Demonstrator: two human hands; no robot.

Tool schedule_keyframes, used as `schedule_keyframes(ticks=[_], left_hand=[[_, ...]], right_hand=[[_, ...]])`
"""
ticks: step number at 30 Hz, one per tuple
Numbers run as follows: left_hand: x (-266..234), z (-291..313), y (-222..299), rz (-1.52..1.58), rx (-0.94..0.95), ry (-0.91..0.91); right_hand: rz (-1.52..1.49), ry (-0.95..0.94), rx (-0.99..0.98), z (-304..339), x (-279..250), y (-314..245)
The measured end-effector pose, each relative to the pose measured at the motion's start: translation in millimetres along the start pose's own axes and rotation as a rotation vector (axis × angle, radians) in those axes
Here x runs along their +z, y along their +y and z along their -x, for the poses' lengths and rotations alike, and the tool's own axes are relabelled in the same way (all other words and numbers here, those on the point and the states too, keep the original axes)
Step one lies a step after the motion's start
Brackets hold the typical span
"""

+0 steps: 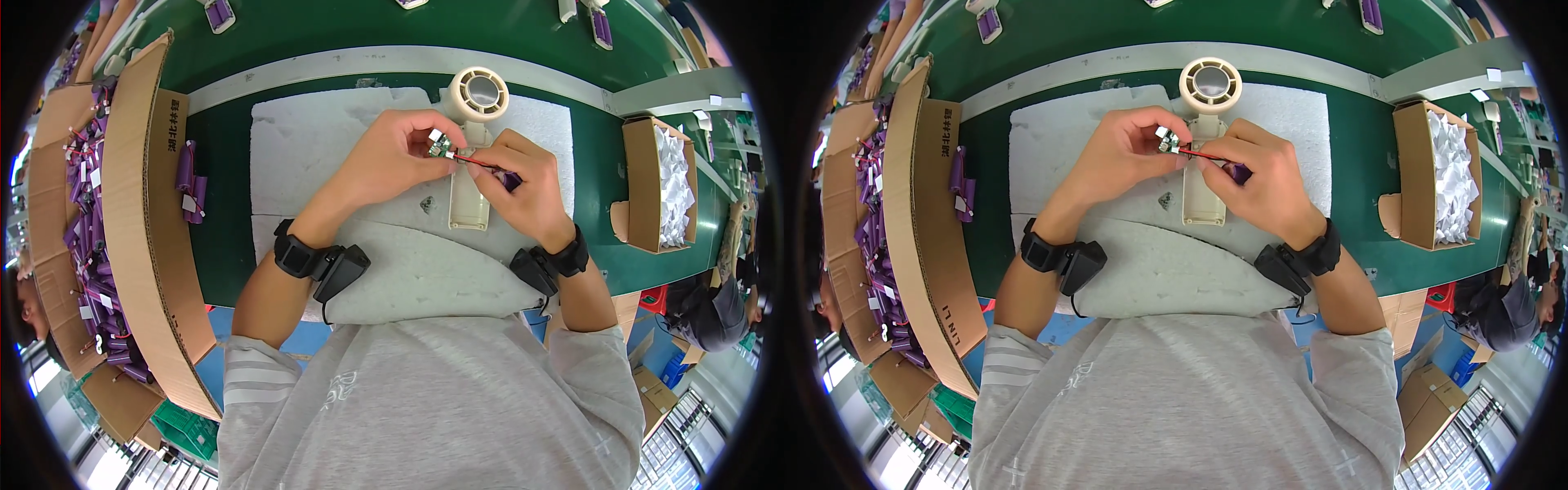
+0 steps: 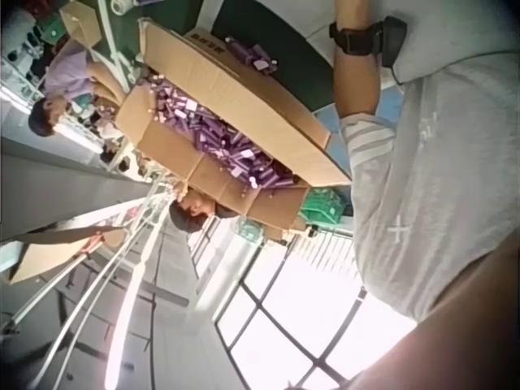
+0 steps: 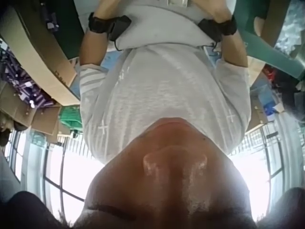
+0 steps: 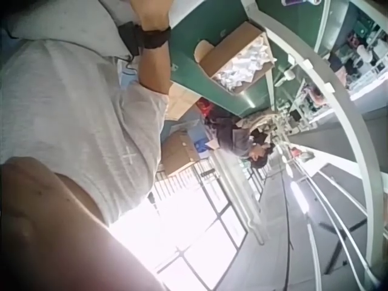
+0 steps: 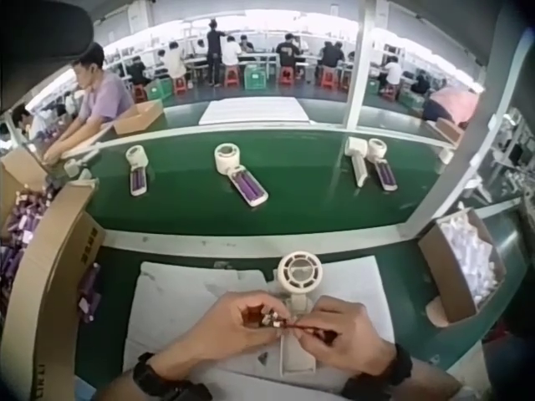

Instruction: The person reaches into a cardboard box for a battery pack, connects its wires to a circuit board inside a handheld fan housing, and presses the battery pack into the handle. After testing the fan, the person sets the assembled unit onto the conveyor belt.

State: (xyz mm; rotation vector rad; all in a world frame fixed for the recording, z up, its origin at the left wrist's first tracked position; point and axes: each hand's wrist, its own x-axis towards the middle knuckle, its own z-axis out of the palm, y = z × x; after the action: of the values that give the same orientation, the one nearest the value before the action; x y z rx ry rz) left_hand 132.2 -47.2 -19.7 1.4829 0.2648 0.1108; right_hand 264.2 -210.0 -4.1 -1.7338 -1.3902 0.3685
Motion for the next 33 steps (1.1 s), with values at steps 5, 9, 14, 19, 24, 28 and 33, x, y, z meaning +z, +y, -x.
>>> schedule_keyframes(ticks=[5, 9, 14, 19, 24, 28, 33], left_hand=[[1.7, 0.3, 1.9, 0.054, 0.021, -0.019], [-1.4, -0.1, 0.6, 0.134, 0.022, -0.031], [-6.7, -3.6, -3.6, 0.213, 0.066, -0.023], [-8.7, -2.5, -0.7, 0.263, 0.017, -0.018], [-9.0, -3.8, -3.8, 0.220, 0.043, -0.009], [-8.2, -3.5, -6.4, 0.183, 0.095, -0.002], [-4.2, -1.9, -7.1, 0.169, 0.120, 0.031]], right_hand=[[0.015, 0.001, -0.037, 0.4, 2.7, 4.0], [0.015, -0.003, -0.016, -0.2, 1.9, 2.7], [0.001, -0.018, 0.010, -1.3, 0.4, 1.6], [-0.019, -0.016, 0.027, -1.3, -0.4, 1.6], [-0.037, -0.007, 0.030, -1.3, -0.8, 2.9], [-0.071, -0.001, 0.038, -0.9, -0.4, 5.2], [-0.094, -0.006, 0.033, -0.9, -1.0, 6.5]])
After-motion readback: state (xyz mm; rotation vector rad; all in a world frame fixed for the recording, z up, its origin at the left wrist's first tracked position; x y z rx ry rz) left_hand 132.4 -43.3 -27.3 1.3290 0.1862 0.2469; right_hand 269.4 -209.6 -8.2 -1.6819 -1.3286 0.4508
